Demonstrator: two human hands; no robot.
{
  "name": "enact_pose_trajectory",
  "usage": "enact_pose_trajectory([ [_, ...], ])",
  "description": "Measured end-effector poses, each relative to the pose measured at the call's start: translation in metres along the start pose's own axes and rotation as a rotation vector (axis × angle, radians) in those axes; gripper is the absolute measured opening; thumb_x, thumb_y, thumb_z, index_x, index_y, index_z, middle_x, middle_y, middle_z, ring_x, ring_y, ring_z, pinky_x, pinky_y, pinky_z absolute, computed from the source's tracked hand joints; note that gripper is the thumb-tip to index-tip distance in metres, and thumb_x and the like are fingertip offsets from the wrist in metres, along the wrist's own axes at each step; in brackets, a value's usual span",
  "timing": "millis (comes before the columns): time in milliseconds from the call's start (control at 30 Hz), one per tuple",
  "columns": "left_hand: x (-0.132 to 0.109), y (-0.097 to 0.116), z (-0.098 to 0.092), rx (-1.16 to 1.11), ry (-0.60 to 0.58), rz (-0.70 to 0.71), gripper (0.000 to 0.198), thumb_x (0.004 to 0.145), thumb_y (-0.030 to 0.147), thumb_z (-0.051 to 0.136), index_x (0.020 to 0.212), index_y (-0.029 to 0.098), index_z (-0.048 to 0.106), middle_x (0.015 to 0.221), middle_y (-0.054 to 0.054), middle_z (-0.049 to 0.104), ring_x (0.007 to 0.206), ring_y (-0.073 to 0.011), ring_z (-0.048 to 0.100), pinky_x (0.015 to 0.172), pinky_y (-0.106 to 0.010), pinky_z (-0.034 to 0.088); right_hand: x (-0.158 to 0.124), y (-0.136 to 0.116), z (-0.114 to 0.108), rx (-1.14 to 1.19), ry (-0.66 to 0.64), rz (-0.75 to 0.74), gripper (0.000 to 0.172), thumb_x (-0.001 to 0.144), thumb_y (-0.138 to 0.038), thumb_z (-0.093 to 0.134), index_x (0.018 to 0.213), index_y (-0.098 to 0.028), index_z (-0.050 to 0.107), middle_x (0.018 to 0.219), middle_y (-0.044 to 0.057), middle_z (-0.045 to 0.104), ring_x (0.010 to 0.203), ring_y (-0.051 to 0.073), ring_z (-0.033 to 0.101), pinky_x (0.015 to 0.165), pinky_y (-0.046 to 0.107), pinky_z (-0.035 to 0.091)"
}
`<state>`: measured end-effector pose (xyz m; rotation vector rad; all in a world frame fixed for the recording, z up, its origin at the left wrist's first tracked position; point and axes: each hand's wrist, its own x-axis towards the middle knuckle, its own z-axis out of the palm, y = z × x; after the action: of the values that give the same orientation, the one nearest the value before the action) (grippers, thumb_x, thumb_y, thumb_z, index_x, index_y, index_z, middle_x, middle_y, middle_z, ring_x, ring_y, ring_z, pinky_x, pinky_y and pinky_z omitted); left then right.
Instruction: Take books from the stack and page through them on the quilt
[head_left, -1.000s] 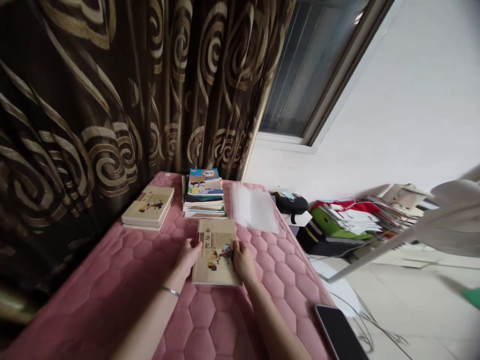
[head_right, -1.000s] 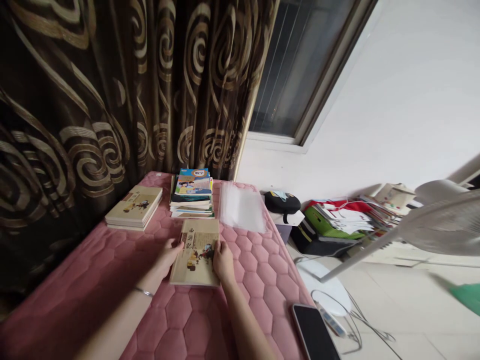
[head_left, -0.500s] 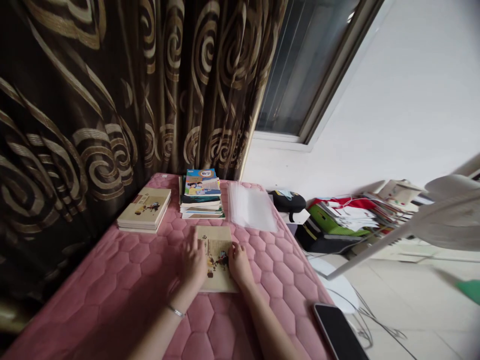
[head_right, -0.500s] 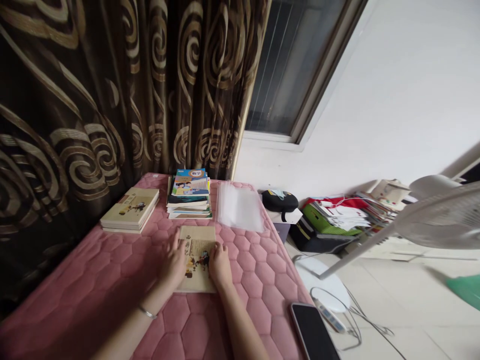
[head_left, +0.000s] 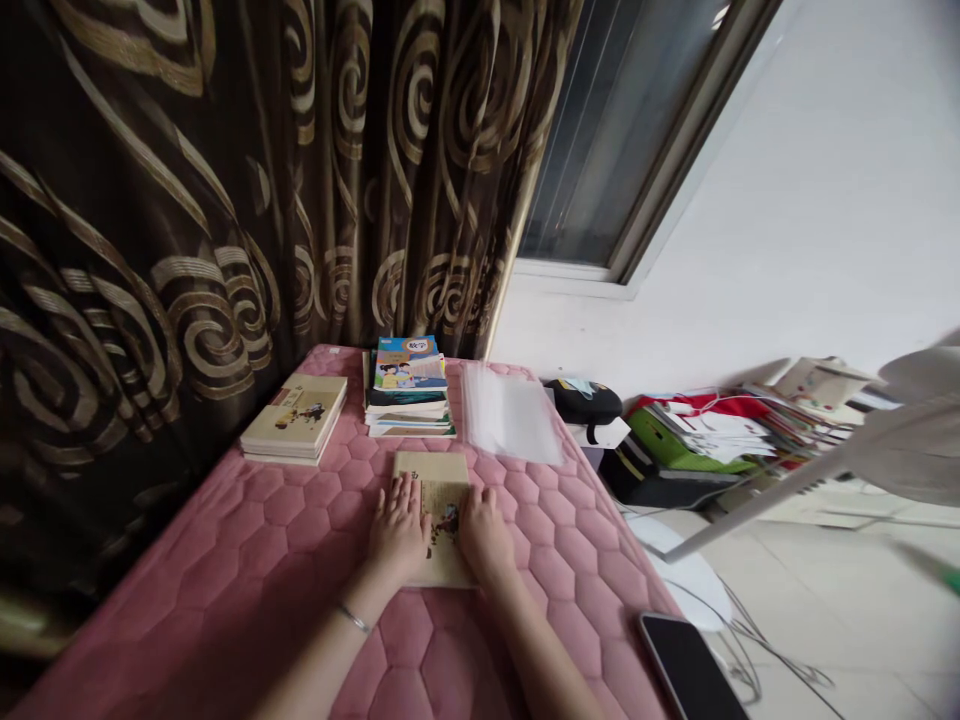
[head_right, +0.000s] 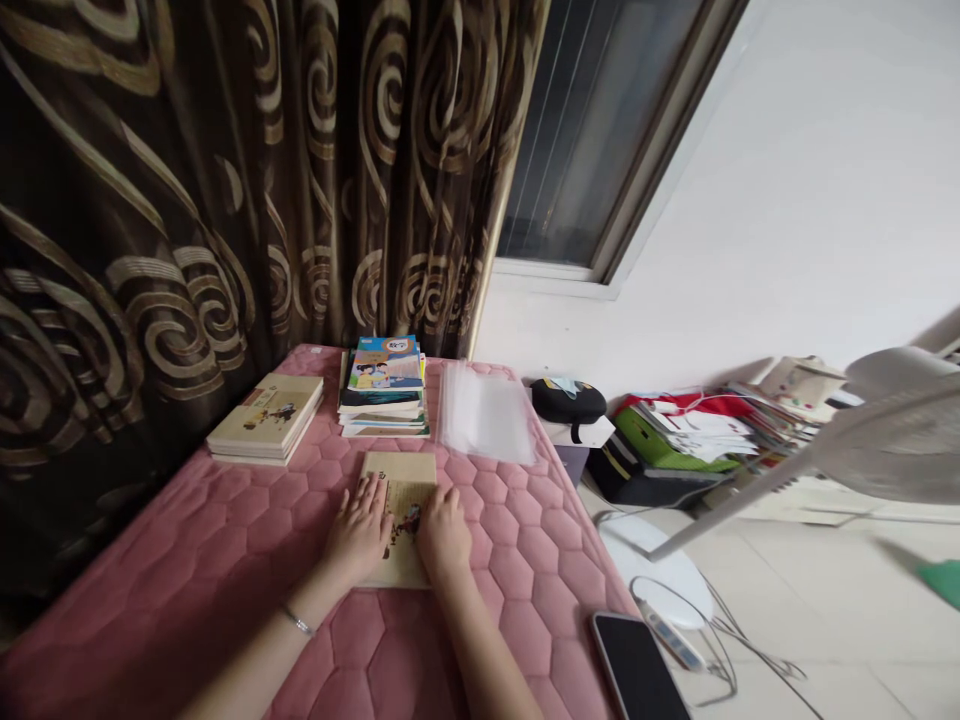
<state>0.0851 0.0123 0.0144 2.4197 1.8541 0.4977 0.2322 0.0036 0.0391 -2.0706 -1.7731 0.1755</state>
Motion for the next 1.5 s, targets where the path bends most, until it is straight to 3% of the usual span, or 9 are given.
enact_pose_trajectory([
  [100, 0.000, 0.001, 0.000, 0.034, 0.005, 0.007, 0.055, 0.089, 0.023, 0.034, 0.143, 0.011, 0.039, 0.151, -0.015, 0.035, 0.140, -0.0291, 0.031, 0.114, -0.051, 0.024, 0.002, -0.014, -0.005, -0.126, -0.043, -0.175, 0.042, 0.090, -0.011, 0.031, 0.123, -0.010, 0.058, 0.133, 0.022, 0.052, 0.121, 0.032, 0.048, 0.098, 0.047, 0.037],
  [233, 0.000, 0.002, 0.000, 0.042, 0.017, 0.040, 0.053, 0.088, 0.020, 0.035, 0.139, 0.012, 0.046, 0.150, -0.015, 0.036, 0.139, -0.0298, 0.032, 0.113, -0.053, 0.024, 0.023, -0.025, 0.002, -0.054, -0.239, -0.477, 0.046, 0.097, -0.023, 0.029, 0.140, -0.021, 0.044, 0.151, 0.007, 0.037, 0.140, 0.022, 0.027, 0.114, 0.046, 0.018],
  [367, -0.002, 0.002, -0.002, 0.028, 0.056, 0.026, 0.056, 0.087, 0.025, 0.037, 0.141, 0.012, 0.042, 0.151, -0.014, 0.034, 0.138, -0.0299, 0.035, 0.113, -0.054, 0.023, 0.047, -0.017, 0.012, -0.047, -0.235, -0.327, 0.054, 0.098, -0.040, 0.027, 0.147, -0.018, 0.031, 0.155, 0.008, 0.024, 0.144, 0.023, 0.018, 0.115, 0.052, 0.009],
  [533, 0.005, 0.014, 0.002, -0.011, 0.043, -0.035, 0.057, 0.086, 0.024, 0.038, 0.139, 0.007, 0.044, 0.149, -0.018, 0.035, 0.138, -0.0326, 0.034, 0.114, -0.056, 0.019, 0.049, -0.008, 0.018, -0.022, -0.154, -0.181, 0.054, 0.098, -0.030, 0.024, 0.148, -0.011, 0.029, 0.155, 0.011, 0.022, 0.145, 0.022, 0.016, 0.116, 0.050, 0.010],
  [667, 0.032, 0.022, 0.008, -0.071, 0.038, 0.000, 0.054, 0.086, 0.020, 0.037, 0.138, 0.007, 0.046, 0.146, -0.020, 0.040, 0.138, -0.0316, 0.034, 0.114, -0.054, 0.021, 0.046, -0.006, 0.018, -0.008, -0.194, -0.185, 0.054, 0.096, -0.026, 0.027, 0.148, -0.009, 0.028, 0.155, 0.012, 0.021, 0.145, 0.022, 0.015, 0.115, 0.048, 0.014],
  [900, 0.064, -0.012, 0.001, -0.079, 0.020, 0.104, 0.051, 0.093, 0.026, 0.031, 0.142, 0.016, 0.041, 0.149, -0.011, 0.038, 0.140, -0.0263, 0.032, 0.116, -0.054, 0.015, 0.046, -0.003, 0.019, 0.004, -0.190, -0.189, 0.055, 0.097, -0.029, 0.025, 0.148, -0.011, 0.027, 0.156, 0.011, 0.020, 0.145, 0.021, 0.015, 0.115, 0.050, 0.012],
  [1233, -0.017, 0.003, -0.004, -0.016, 0.009, 0.172, 0.056, 0.087, 0.022, 0.037, 0.143, 0.018, 0.040, 0.151, -0.009, 0.035, 0.140, -0.0279, 0.030, 0.116, -0.053, 0.018, 0.027, -0.018, 0.019, -0.084, -0.191, -0.177, 0.054, 0.097, -0.027, 0.024, 0.148, -0.010, 0.027, 0.156, 0.014, 0.019, 0.145, 0.026, 0.012, 0.114, 0.057, 0.007],
  [1367, -0.021, 0.002, -0.008, -0.010, -0.011, 0.176, 0.057, 0.087, 0.020, 0.036, 0.144, 0.019, 0.038, 0.152, -0.008, 0.034, 0.140, -0.0275, 0.032, 0.116, -0.054, 0.019, -0.010, -0.015, 0.012, -0.048, -0.230, -0.249, 0.054, 0.097, -0.026, 0.026, 0.149, -0.013, 0.028, 0.156, 0.009, 0.019, 0.145, 0.026, 0.012, 0.115, 0.053, 0.009],
  [1500, -0.018, -0.004, -0.015, -0.015, -0.041, 0.139, 0.053, 0.091, 0.027, 0.034, 0.144, 0.021, 0.039, 0.152, -0.008, 0.033, 0.139, -0.0294, 0.033, 0.114, -0.061, 0.016, -0.035, 0.005, 0.001, -0.059, -0.154, -0.102, 0.053, 0.096, -0.030, 0.032, 0.147, -0.015, 0.033, 0.154, 0.012, 0.028, 0.141, 0.031, 0.025, 0.112, 0.048, 0.022],
])
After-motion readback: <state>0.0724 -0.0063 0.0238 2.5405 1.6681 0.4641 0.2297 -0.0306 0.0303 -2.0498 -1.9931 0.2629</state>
